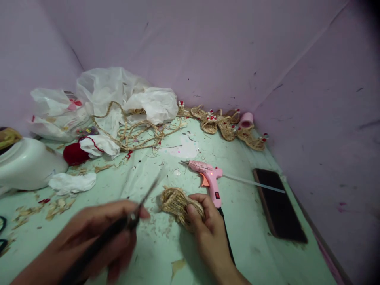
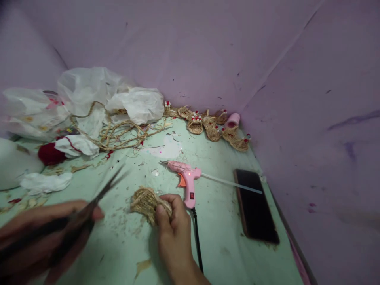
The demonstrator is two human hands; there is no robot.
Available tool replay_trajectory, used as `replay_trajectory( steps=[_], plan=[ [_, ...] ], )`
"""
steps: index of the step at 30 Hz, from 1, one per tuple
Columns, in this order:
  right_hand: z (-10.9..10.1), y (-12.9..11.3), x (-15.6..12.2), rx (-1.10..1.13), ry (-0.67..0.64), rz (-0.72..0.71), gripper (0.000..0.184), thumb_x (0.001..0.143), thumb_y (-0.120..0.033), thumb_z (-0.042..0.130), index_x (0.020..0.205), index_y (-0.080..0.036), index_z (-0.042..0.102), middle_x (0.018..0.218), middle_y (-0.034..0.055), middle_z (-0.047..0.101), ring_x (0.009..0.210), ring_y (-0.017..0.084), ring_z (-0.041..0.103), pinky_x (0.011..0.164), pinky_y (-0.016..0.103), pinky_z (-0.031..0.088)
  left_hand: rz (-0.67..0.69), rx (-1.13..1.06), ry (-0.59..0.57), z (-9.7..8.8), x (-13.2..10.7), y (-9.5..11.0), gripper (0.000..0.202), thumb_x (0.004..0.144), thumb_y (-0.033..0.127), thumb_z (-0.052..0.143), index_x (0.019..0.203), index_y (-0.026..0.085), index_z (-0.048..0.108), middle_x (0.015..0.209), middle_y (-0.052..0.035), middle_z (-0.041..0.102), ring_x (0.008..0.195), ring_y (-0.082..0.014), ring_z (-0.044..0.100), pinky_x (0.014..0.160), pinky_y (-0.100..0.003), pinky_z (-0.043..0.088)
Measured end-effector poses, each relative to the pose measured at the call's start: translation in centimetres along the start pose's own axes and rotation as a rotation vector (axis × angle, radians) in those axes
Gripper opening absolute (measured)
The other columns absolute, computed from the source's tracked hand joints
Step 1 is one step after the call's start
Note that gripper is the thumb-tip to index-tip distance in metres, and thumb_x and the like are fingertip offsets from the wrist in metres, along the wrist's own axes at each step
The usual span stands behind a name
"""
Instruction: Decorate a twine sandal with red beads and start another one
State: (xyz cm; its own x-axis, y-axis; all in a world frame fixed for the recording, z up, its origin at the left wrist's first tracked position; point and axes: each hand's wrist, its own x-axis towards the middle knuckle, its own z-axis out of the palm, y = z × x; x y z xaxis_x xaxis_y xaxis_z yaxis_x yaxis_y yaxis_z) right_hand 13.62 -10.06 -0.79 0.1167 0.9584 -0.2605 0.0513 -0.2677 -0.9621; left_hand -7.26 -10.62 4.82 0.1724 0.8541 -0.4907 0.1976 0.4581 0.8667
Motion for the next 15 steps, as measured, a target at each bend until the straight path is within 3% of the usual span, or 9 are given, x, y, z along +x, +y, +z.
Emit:
replay_trajectory(
  steps=[2,3,5,7,11,15],
  plan=[
    [0.1,-0.2,0.1,0.085,-0.018,0.052,0.022,0.073,-0.038,0.057,0.085,-0.019,0.055,0.067,-0.0004,0.058,0.059,0.014,0.051,0.055,0.025,0.041,0.041,0.501,0.344,-0.9,1.6,1.2,0.037,0.068,0.048,0.056,0.098,0.027,0.062,0.06,-0.0022,0.064,0.054,-0.0197,0.057,0.051,-0.028,0.04],
    [0.1,-0.2,0.2,0.121,-0.023,0.069,0.023,0.072,-0.038,0.058,0.085,-0.019,0.054,0.068,-0.0003,0.058,0.059,0.014,0.051,0.054,0.024,0.041,0.03,0.752,0.432,-1.2,2.4,1.7,0.036,0.07,0.044,0.053,0.1,0.027,0.061,0.07,-0.0042,0.066,0.063,-0.0233,0.06,0.055,-0.03,0.04],
    [0.1,-0.3,0.3,0.17,-0.027,0.093,0.025,0.072,-0.038,0.059,0.087,-0.019,0.053,0.07,-0.0004,0.058,0.059,0.013,0.05,0.054,0.024,0.04,0.011,1.14,0.554,-1.6,3.7,2.0,0.036,0.075,0.041,0.044,0.103,0.024,0.059,0.083,-0.0095,0.066,0.071,-0.0299,0.061,0.057,-0.034,0.038],
    [0.0,-0.3,0.4,0.191,-0.034,0.105,0.026,0.072,-0.039,0.059,0.088,-0.019,0.053,0.068,-0.0015,0.056,0.058,0.012,0.048,0.053,0.023,0.039,0.031,1.335,0.585,-1.8,4.3,1.8,0.038,0.08,0.039,0.036,0.102,0.02,0.059,0.091,-0.0139,0.064,0.074,-0.0327,0.06,0.057,-0.036,0.037],
    [-0.2,-0.1,0.6,0.198,-0.038,0.087,0.026,0.072,-0.039,0.06,0.087,-0.018,0.054,0.066,-0.0022,0.055,0.056,0.012,0.047,0.053,0.023,0.038,0.209,1.255,0.659,-1.7,4.4,1.0,0.033,0.082,0.036,0.036,0.096,0.019,0.061,0.097,-0.0118,0.062,0.083,-0.0303,0.059,0.064,-0.035,0.039],
    [-0.3,0.5,0.6,0.234,-0.045,0.077,0.025,0.073,-0.037,0.061,0.089,-0.019,0.054,0.067,-0.0021,0.057,0.056,0.011,0.049,0.052,0.022,0.038,0.394,0.71,0.631,-0.4,4.1,1.0,0.019,0.07,0.034,0.059,0.083,0.022,0.064,0.086,-0.0058,0.064,0.078,-0.0238,0.059,0.069,-0.03,0.041]
  ],
)
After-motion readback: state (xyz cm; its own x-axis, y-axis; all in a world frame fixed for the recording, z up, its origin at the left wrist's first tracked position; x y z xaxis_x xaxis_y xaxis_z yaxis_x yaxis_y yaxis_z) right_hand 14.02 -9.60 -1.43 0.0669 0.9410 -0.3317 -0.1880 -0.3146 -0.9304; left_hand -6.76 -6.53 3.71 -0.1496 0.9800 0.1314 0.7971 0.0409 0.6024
